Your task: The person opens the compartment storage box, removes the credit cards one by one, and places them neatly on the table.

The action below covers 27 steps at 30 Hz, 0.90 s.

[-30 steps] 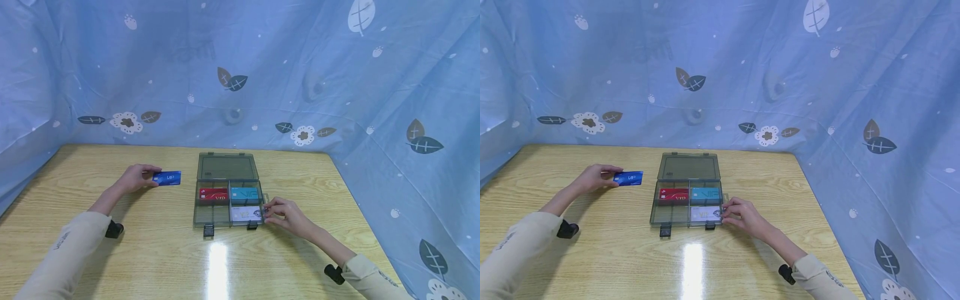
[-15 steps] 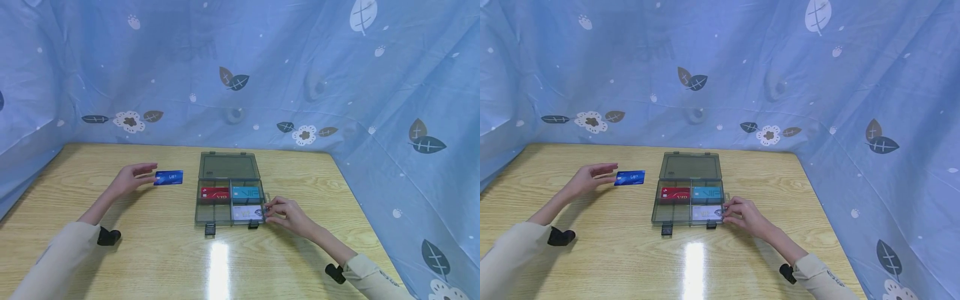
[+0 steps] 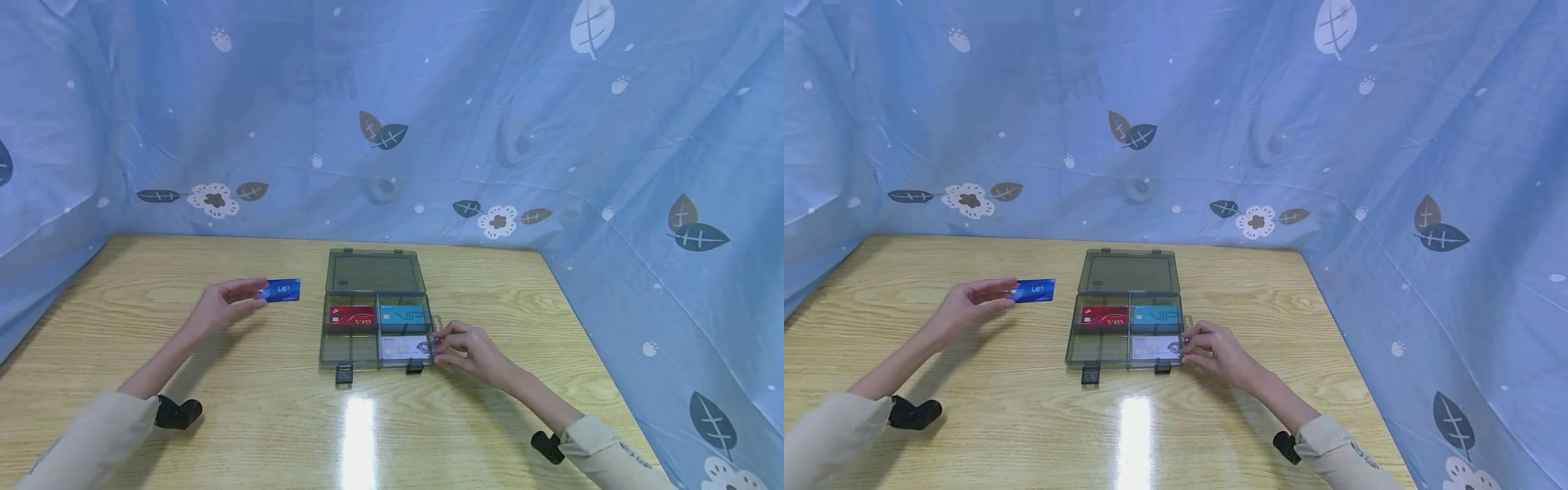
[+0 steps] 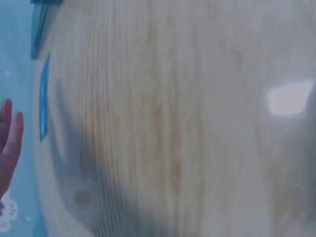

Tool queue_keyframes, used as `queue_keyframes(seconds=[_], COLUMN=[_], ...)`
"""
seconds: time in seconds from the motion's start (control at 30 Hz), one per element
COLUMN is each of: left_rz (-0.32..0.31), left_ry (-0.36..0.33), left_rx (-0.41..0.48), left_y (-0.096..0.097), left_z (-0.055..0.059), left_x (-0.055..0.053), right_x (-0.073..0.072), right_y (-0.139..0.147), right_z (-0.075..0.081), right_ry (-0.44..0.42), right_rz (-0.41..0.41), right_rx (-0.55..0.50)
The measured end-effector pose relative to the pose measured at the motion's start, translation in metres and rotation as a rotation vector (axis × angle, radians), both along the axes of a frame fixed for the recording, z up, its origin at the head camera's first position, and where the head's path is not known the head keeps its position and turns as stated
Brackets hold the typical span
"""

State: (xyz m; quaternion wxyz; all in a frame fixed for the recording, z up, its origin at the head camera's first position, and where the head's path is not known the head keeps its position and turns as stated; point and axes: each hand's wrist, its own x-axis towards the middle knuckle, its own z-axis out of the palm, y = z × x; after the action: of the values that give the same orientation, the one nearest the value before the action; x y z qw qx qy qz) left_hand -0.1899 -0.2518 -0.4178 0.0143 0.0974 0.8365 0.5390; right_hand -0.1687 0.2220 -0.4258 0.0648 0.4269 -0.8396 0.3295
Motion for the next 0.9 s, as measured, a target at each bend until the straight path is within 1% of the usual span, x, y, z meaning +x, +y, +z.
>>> queue_keyframes(seconds=[0.13, 0.23, 0.37, 0.6, 0.9], left_rz=[-0.011, -0.012, -0.016, -0.033, -0.068], left_ry=[-0.005, -0.004, -0.005, -0.046, -0.086], left_rx=[0.037, 0.049, 0.041, 0.017, 0.062], left_y=[0.008, 0.014, 0.025, 0.049, 0.073], left_z=[0.001, 0.003, 0.007, 0.014, 0.018], left_x=[0.006, 0.011, 0.019, 0.031, 0.044], right_x=[0.0, 0.0, 0.0, 0.001, 0.001], right_y=[0.001, 0.001, 0.001, 0.001, -0.001], right_z=[0.0, -0.001, -0.001, 0.0, 0.001], right_ry=[0.005, 0.011, 0.015, 0.011, -0.014], right_rz=[0.002, -0.001, -0.005, -0.011, -0.023], right_rx=[0.0, 0.0, 0.0, 0.007, 0.017])
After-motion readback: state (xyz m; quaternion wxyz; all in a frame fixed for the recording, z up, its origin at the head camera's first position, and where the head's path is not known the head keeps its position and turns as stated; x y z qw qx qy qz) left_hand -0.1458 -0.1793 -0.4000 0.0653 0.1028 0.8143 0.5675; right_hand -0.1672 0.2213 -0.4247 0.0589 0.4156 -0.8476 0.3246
